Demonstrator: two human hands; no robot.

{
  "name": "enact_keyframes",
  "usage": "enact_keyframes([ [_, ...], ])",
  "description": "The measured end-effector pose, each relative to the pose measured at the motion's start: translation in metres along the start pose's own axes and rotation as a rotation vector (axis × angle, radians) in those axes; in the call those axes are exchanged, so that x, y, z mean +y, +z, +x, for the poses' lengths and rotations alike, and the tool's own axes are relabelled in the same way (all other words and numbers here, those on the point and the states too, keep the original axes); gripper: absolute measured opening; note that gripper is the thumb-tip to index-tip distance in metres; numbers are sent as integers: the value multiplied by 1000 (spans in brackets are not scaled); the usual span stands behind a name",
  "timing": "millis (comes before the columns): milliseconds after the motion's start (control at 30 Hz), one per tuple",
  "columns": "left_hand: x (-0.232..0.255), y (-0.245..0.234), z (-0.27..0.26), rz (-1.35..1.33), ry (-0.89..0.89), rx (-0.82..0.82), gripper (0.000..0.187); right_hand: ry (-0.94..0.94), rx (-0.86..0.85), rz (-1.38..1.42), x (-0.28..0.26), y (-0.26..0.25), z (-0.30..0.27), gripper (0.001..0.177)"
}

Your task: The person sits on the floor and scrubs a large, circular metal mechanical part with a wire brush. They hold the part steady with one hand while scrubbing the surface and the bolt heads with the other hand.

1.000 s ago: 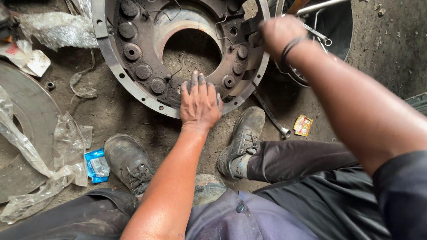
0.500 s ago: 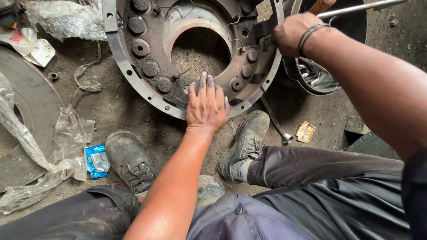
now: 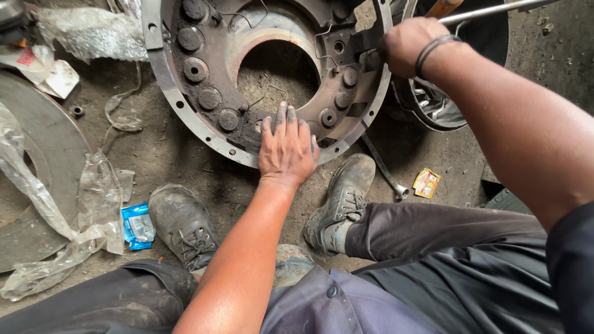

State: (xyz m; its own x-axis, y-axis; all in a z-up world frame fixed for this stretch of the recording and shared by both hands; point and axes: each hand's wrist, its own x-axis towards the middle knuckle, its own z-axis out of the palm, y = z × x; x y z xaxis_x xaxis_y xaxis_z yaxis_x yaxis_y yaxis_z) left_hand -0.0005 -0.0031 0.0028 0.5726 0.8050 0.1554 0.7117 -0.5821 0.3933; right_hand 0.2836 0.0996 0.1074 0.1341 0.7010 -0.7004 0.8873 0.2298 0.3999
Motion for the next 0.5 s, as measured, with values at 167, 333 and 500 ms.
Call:
enact_keyframes([
  [167,-1,5,-1,6,22,-2,37,-107,-24,209,-31,32,-34,31],
  [333,-1,3,2,-4,37,51,36,-9,295,597,-37,42,-47,22],
  [500,-4,-3,0,-3,115,42,37,191,772,972,-83,77,-54,18],
])
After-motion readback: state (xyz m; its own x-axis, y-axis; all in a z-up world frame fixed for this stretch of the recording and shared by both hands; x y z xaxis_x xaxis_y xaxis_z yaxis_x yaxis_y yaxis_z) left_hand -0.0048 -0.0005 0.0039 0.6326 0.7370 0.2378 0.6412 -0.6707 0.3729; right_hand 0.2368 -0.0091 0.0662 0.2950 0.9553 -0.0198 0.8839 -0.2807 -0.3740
